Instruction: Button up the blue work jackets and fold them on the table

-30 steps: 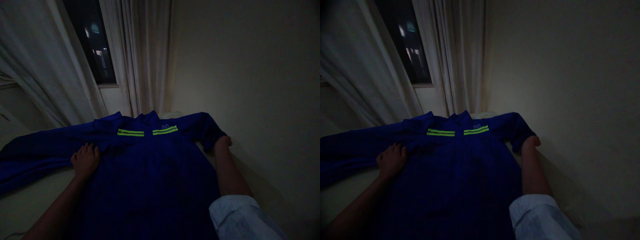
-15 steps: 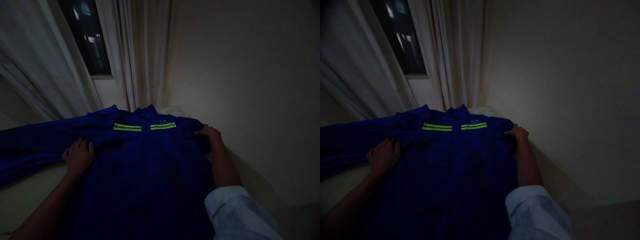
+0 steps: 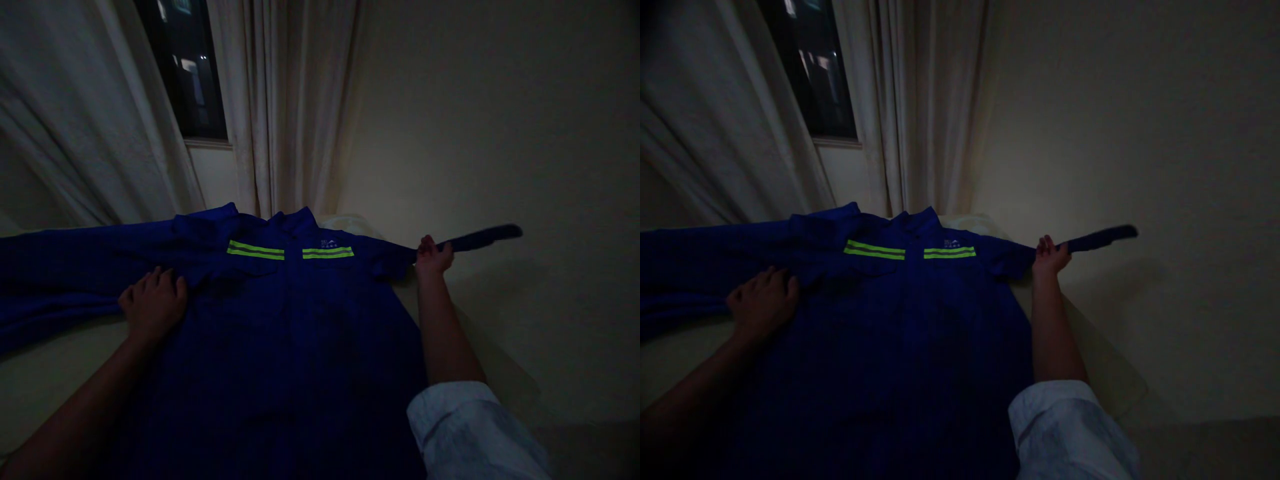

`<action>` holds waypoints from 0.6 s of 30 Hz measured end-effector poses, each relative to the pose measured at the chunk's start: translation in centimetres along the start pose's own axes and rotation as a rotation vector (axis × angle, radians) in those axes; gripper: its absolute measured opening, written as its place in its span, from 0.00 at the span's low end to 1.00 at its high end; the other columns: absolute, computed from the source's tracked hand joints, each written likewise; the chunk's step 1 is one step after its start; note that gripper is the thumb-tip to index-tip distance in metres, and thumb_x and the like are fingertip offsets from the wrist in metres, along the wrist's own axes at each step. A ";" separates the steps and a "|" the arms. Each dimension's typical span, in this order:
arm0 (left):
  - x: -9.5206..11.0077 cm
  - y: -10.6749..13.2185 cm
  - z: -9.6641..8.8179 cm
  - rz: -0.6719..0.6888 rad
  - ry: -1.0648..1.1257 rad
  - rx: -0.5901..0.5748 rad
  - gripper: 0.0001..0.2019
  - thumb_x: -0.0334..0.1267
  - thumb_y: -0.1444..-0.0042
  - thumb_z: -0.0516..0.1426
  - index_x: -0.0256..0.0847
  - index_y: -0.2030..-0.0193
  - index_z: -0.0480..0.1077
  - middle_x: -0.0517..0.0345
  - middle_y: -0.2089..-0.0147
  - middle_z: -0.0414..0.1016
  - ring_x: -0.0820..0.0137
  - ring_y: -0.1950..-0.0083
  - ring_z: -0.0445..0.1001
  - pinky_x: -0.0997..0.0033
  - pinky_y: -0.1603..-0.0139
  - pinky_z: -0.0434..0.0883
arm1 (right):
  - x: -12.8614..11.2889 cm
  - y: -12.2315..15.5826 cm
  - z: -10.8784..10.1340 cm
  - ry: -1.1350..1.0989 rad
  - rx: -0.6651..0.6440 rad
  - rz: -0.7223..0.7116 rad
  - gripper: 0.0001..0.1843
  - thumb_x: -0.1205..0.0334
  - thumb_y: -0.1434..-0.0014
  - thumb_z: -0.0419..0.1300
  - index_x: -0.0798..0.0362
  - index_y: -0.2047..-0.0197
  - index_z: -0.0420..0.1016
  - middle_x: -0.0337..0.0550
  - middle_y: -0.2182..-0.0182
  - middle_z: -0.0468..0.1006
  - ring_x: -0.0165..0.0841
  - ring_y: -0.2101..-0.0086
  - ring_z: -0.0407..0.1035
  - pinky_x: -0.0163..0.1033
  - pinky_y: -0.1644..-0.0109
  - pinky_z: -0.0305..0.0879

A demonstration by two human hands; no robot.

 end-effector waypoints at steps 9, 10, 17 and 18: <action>0.8 0.8 -0.8 0.028 0.024 0.078 0.30 0.46 0.25 0.37 0.27 0.35 0.68 0.30 0.29 0.65 0.45 0.29 0.64 0.43 0.31 0.55 | 1.6 4.8 3.8 0.202 0.050 -0.027 0.35 0.47 0.39 0.55 0.48 0.31 0.56 0.45 0.55 0.80 0.31 0.69 0.74 0.35 0.68 0.70; 0.8 0.9 -0.9 0.031 0.032 0.087 0.30 0.46 0.25 0.37 0.26 0.35 0.68 0.29 0.29 0.65 0.45 0.29 0.63 0.42 0.30 0.55 | 0.9 5.9 5.5 0.255 -0.045 -0.102 0.32 0.46 0.38 0.55 0.51 0.35 0.63 0.45 0.57 0.80 0.32 0.70 0.73 0.35 0.67 0.70; 0.4 0.5 0.2 0.008 0.078 0.140 0.27 0.44 0.28 0.43 0.26 0.35 0.70 0.29 0.28 0.66 0.43 0.28 0.63 0.40 0.29 0.52 | 1.6 22.2 23.2 0.983 -0.907 -0.454 0.29 0.34 0.33 0.56 0.53 0.62 0.78 0.51 0.62 0.84 0.42 0.58 0.78 0.41 0.52 0.71; 0.3 0.5 0.3 0.005 0.073 0.151 0.28 0.44 0.29 0.43 0.27 0.36 0.71 0.29 0.29 0.66 0.42 0.28 0.63 0.40 0.29 0.52 | 2.1 24.0 25.3 1.067 -0.913 -0.463 0.30 0.33 0.32 0.56 0.53 0.59 0.79 0.54 0.58 0.84 0.44 0.55 0.79 0.43 0.51 0.71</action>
Point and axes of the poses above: each hand's wrist, its own y-axis away from the middle knuckle, its own z-axis out of the palm, x = y × z, the point moved 5 cm from there along -y, towards the middle knuckle
